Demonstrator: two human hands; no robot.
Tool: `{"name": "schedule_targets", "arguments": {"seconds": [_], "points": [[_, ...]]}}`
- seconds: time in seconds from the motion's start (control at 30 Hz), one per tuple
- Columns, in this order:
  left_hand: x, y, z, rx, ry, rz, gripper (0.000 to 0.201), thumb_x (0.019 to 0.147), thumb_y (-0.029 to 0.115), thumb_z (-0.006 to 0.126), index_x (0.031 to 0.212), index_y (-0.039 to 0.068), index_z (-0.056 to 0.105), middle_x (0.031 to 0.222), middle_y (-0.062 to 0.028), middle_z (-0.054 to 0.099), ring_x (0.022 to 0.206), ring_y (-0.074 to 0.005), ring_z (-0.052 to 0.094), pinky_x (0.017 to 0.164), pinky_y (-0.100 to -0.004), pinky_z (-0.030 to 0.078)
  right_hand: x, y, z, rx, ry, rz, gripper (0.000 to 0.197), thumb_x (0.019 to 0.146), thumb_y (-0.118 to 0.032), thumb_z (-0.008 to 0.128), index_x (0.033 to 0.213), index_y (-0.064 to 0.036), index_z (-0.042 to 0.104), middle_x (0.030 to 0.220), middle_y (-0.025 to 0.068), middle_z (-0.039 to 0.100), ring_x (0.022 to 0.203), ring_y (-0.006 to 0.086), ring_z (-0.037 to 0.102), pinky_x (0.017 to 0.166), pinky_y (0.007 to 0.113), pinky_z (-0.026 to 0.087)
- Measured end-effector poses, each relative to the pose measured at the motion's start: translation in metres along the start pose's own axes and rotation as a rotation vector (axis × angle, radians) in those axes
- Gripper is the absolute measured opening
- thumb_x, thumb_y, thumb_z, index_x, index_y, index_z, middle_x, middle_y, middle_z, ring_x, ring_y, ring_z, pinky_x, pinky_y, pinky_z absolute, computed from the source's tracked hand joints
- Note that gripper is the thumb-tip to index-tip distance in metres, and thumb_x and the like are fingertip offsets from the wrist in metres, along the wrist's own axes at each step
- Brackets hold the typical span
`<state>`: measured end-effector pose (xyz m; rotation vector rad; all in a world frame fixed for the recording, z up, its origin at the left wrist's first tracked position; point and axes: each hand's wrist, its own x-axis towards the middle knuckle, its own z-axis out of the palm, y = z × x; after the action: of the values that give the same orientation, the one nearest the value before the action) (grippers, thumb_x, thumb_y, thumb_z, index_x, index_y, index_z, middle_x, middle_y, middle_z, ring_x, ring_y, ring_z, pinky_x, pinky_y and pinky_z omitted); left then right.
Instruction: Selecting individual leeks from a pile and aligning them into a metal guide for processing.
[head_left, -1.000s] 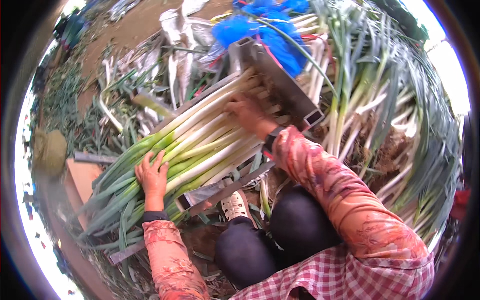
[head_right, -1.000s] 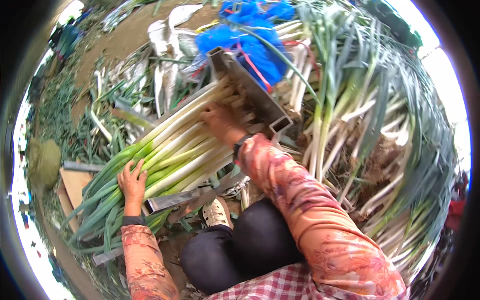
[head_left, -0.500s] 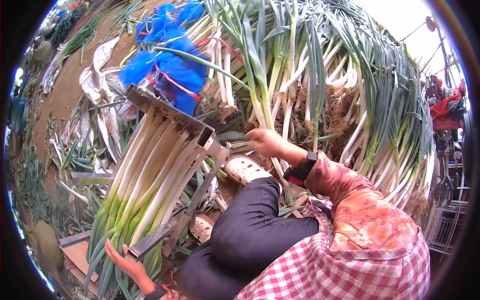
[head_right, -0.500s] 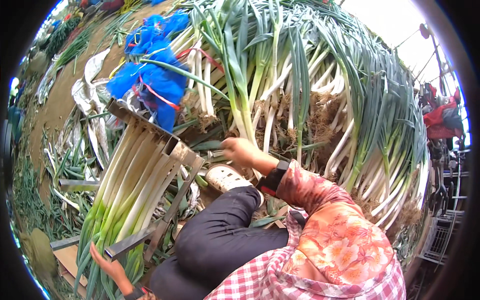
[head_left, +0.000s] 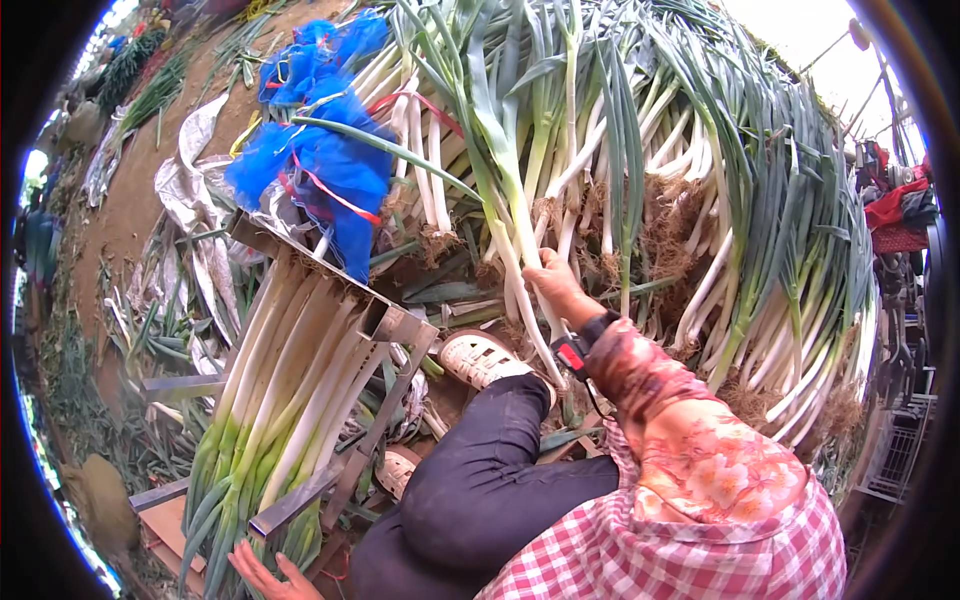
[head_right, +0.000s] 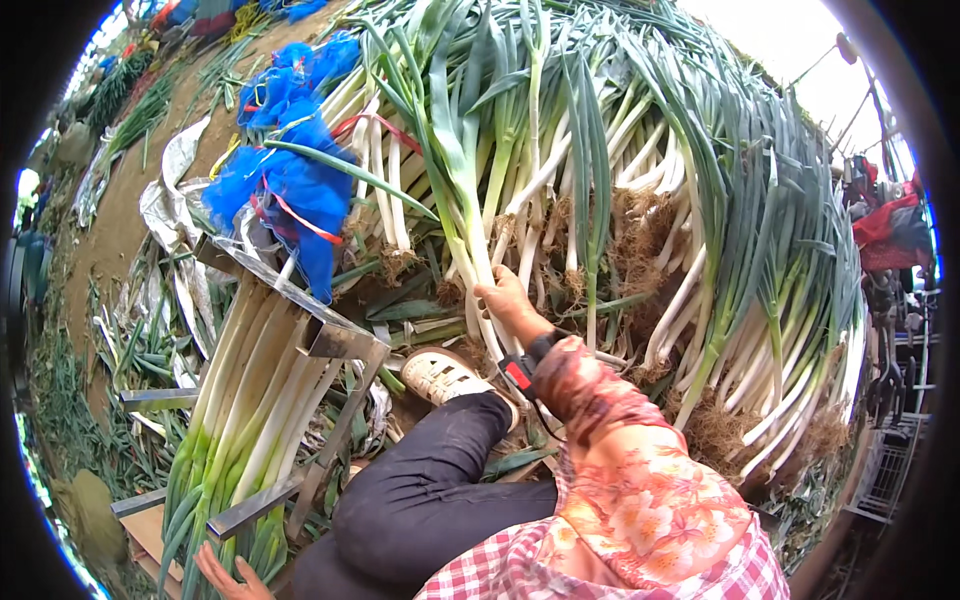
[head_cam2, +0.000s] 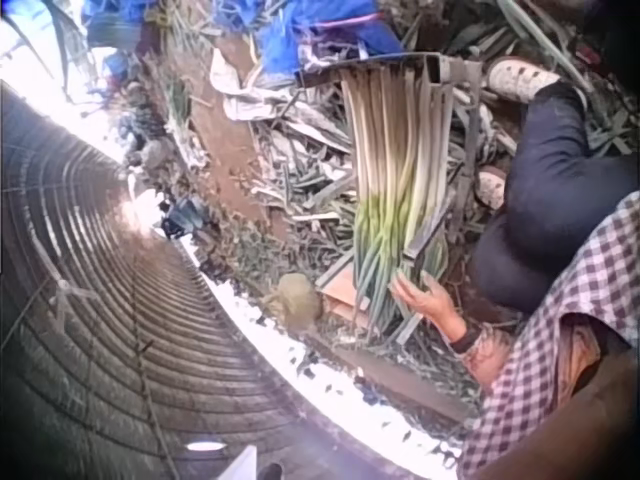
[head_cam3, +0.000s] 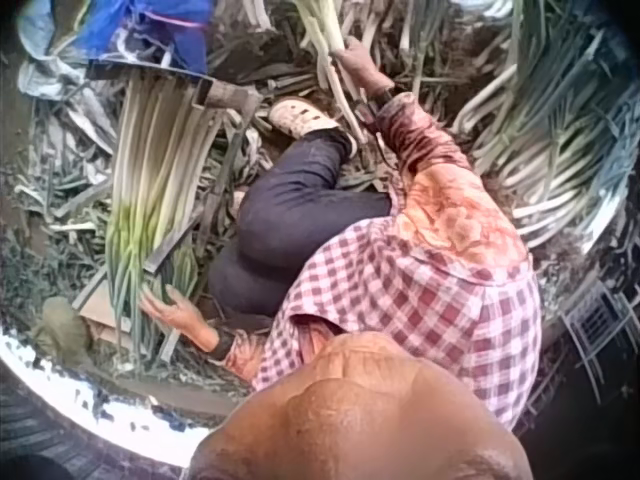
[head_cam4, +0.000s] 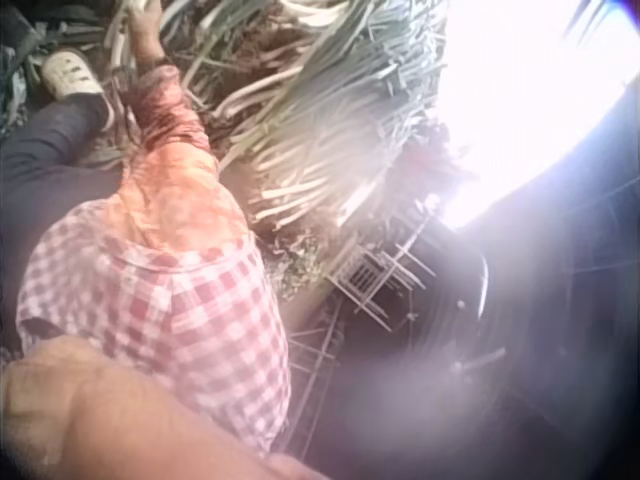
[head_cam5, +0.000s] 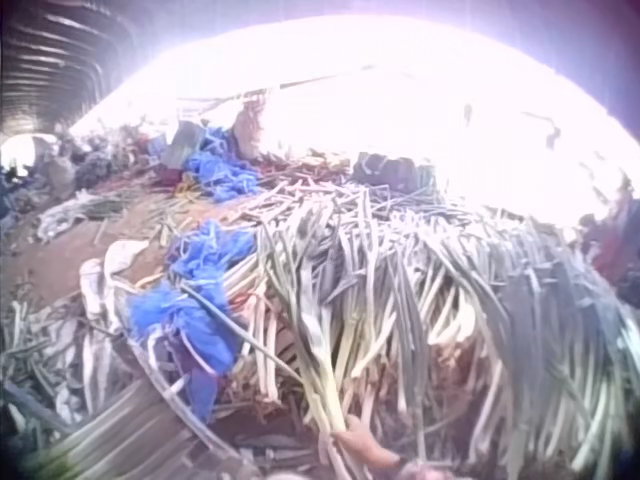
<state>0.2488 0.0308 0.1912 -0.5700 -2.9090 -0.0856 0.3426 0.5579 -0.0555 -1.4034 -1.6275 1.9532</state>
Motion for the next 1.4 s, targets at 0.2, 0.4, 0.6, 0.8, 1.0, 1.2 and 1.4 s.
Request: {"name": "schedule_targets", "arguments": {"seconds": [0.2, 0.4, 0.6, 0.8, 1.0, 1.2, 1.4], "points": [[0.045, 0.037, -0.038, -0.07, 0.027, 0.162, 0.046, 0.087, 0.017, 0.053, 0.129, 0.001, 0.043, 0.133, -0.021, 0.039, 0.126, -0.0389, 0.034, 0.102, -0.0464, 0.028, -0.099, -0.113, -0.012, 0.085, -0.164, -0.319, 0.024, 0.09, -0.013, 0.055, 0.111, -0.0009, 0.053, 0.074, -0.0042, 0.054, 0.057, 0.0019, 0.045, 0.049, 0.018, 0.039], [0.092, 0.098, -0.061, -0.232, 0.149, 0.414, 0.045, 0.082, 0.008, 0.056, 0.126, 0.008, 0.048, 0.132, -0.0154, 0.041, 0.127, -0.0396, 0.032, 0.102, -0.0473, 0.03, -0.144, -0.171, -0.003, -0.193, -0.118, -0.653, 0.036, 0.085, -0.009, 0.06, 0.119, 0.0002, 0.051, 0.08, 0.0, 0.056, 0.069, 0.0058, 0.049, 0.06, 0.022, 0.044], [0.119, 0.094, -0.113, -0.059, 0.515, 0.587, 0.059, 0.075, 0.015, 0.068, 0.13, 0.02, 0.047, 0.137, -0.0073, 0.039, 0.129, -0.033, 0.032, 0.106, -0.048, 0.024, -0.19, -0.25, 0.107, -0.417, -0.467, -1.399, 0.047, 0.08, -0.005, 0.064, 0.123, 0.0022, 0.047, 0.093, 0.016, 0.062, 0.08, 0.02, 0.063, 0.07, 0.031, 0.05], [0.125, 0.042, -0.122, 0.435, 0.467, 0.24, 0.065, 0.073, 0.018, 0.069, 0.131, 0.032, 0.044, 0.141, 0.0017, 0.036, 0.131, -0.0221, 0.032, 0.109, -0.0491, 0.016, -0.222, -0.258, 0.244, -0.545, -0.745, -1.621, 0.038, 0.078, -0.019, 0.064, 0.114, -0.0095, 0.057, 0.09, 0.0096, 0.062, 0.077, 0.0306, 0.062, 0.065, 0.038, 0.051], [0.109, -0.071, -0.037, 0.297, 0.047, 0.21, 0.038, 0.063, 0.012, 0.07, 0.098, 0.012, 0.056, 0.097, -0.0037, 0.057, 0.096, -0.0225, 0.054, 0.103, -0.0438, 0.03, -0.194, -0.162, 0.332, -0.796, -0.923, -1.633, 0.038, 0.075, -0.026, 0.065, 0.111, -0.0197, 0.055, 0.084, 0.0053, 0.059, 0.076, 0.0282, 0.062, 0.064, 0.041, 0.05], [0.09, -0.097, 0.077, -0.012, -0.157, 0.101, 0.038, 0.066, 0.028, 0.073, 0.096, 0.011, 0.057, 0.095, -0.0066, 0.058, 0.093, -0.0245, 0.055, 0.084, -0.0414, 0.04, -0.15, -0.087, 0.346, -1.05, -0.973, -1.344, 0.037, 0.076, -0.035, 0.064, 0.111, -0.0266, 0.06, 0.095, 0.0051, 0.059, 0.096, 0.0244, 0.058, 0.083, 0.04, 0.043], [0.088, -0.085, 0.112, 0.121, -0.085, 0.097, 0.041, 0.064, 0.032, 0.074, 0.097, 0.012, 0.058, 0.092, -0.0057, 0.058, 0.092, -0.0241, 0.054, 0.082, -0.0389, 0.038, -0.104, -0.064, 0.32, -0.954, -0.802, -1.319, 0.029, 0.08, -0.028, 0.059, 0.106, -0.0166, 0.062, 0.098, 0.0086, 0.059, 0.096, 0.0261, 0.056, 0.084, 0.042, 0.042]]}}
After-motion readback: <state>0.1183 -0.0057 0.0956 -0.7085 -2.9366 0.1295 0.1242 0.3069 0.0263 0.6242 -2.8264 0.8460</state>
